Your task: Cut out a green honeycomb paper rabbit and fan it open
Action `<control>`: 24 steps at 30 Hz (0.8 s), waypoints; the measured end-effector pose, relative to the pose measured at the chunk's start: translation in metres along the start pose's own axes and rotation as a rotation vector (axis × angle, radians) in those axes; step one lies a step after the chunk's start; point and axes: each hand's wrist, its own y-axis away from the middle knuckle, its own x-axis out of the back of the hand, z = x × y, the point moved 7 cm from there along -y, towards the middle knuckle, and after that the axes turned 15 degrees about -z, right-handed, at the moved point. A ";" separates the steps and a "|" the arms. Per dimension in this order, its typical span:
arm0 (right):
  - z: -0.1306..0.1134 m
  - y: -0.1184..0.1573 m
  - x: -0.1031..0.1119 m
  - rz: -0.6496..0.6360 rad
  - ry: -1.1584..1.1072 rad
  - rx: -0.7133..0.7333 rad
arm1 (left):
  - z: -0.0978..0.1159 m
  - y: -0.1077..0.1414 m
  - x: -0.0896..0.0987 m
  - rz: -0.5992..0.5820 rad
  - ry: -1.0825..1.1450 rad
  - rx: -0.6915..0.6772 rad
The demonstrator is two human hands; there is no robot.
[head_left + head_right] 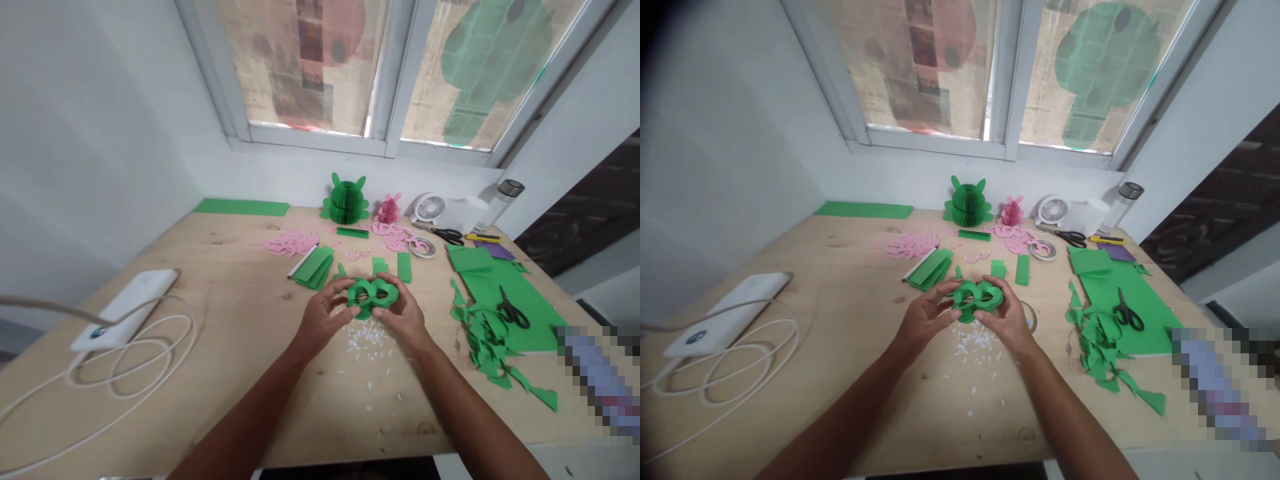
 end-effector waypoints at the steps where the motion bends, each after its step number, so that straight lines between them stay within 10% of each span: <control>1: 0.000 0.000 0.000 -0.002 0.000 0.001 | 0.000 0.000 0.000 -0.003 -0.002 -0.001; 24: -0.001 -0.001 -0.013 -0.205 -0.050 -0.129 | 0.001 0.001 -0.001 -0.052 0.235 0.110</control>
